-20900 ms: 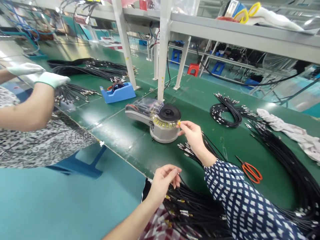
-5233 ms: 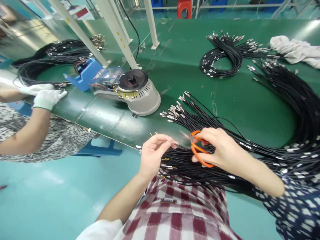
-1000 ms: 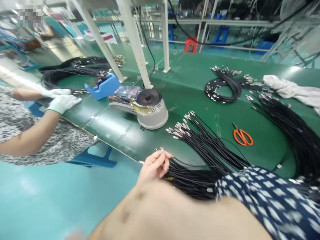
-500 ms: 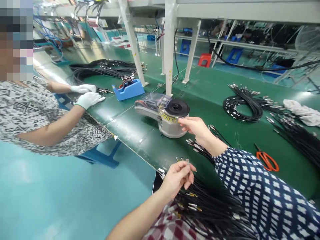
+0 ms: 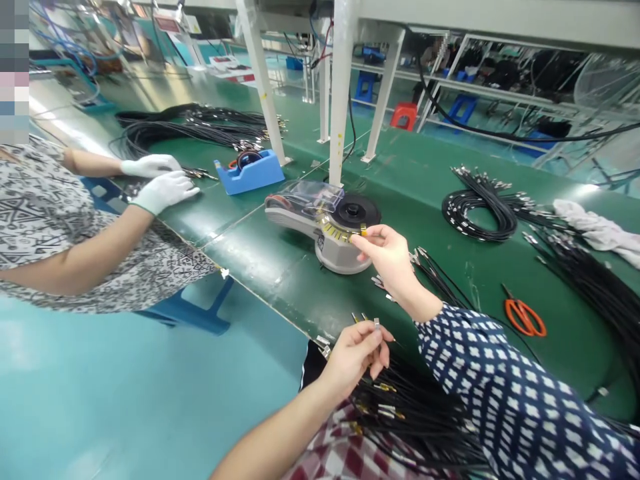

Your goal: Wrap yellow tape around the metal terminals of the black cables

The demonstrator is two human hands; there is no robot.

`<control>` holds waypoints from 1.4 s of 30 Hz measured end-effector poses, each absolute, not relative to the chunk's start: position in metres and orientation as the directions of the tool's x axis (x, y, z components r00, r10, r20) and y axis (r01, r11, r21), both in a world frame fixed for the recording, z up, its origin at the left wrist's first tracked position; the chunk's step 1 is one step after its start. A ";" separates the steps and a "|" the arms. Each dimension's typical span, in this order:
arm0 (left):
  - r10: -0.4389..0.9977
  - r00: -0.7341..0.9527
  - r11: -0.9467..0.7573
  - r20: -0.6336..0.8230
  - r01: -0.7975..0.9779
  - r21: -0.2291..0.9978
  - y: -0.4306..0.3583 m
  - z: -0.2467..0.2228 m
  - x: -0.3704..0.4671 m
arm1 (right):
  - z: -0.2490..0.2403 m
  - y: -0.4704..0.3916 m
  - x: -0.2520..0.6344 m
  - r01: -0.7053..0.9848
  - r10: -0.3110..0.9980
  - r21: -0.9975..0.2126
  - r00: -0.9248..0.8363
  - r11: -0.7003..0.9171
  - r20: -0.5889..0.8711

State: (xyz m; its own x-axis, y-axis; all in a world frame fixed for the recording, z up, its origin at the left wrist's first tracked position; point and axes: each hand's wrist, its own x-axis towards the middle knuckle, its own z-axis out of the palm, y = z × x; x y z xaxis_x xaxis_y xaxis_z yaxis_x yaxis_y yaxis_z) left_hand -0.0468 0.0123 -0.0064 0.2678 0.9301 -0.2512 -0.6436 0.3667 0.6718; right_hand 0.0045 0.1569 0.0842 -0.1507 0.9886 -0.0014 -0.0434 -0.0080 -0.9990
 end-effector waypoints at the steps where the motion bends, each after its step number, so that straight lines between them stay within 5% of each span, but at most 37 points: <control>1: 0.932 0.262 0.362 -0.249 -0.645 0.673 0.012 -0.007 -0.047 | 0.086 0.156 0.002 -0.078 0.990 -0.997 -0.140 -0.020 -0.009; 7: 0.944 0.212 0.330 -0.253 -0.606 0.723 0.007 -0.002 -0.045 | 0.107 0.123 0.035 -0.080 0.938 -0.994 -0.343 -0.073 -0.042; 16: 0.978 0.114 0.207 -0.176 -0.389 0.898 0.005 0.041 -0.046 | 0.106 0.066 0.147 0.433 0.811 -0.899 -0.550 0.072 -0.200; 22: 0.980 0.097 0.190 -0.176 -0.165 0.968 0.010 0.062 -0.038 | 0.111 0.053 0.156 0.554 0.809 -0.804 -0.562 0.213 -0.172; 27: 0.981 0.079 0.186 -0.180 -0.076 0.980 0.005 0.067 -0.033 | 0.105 0.047 0.160 0.511 0.813 -0.825 -0.570 0.239 -0.117; 34: 0.970 -0.003 0.232 -0.241 -0.262 0.937 0.006 0.059 -0.027 | 0.070 0.046 0.156 0.236 0.891 -0.970 -0.426 -0.059 -0.158; 42: 0.983 0.012 0.177 -0.183 -0.322 0.930 0.003 0.057 -0.029 | 0.054 0.034 0.136 0.012 0.954 -0.998 -0.292 -0.059 -0.060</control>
State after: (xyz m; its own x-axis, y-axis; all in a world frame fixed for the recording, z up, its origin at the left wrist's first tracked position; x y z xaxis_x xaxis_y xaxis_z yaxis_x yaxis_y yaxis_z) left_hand -0.0290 0.0028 0.0565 0.0119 0.9830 -0.1830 -0.3222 0.1770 0.9300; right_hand 0.1362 0.0339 0.0544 -0.2922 0.9545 -0.0597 0.0116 -0.0589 -0.9982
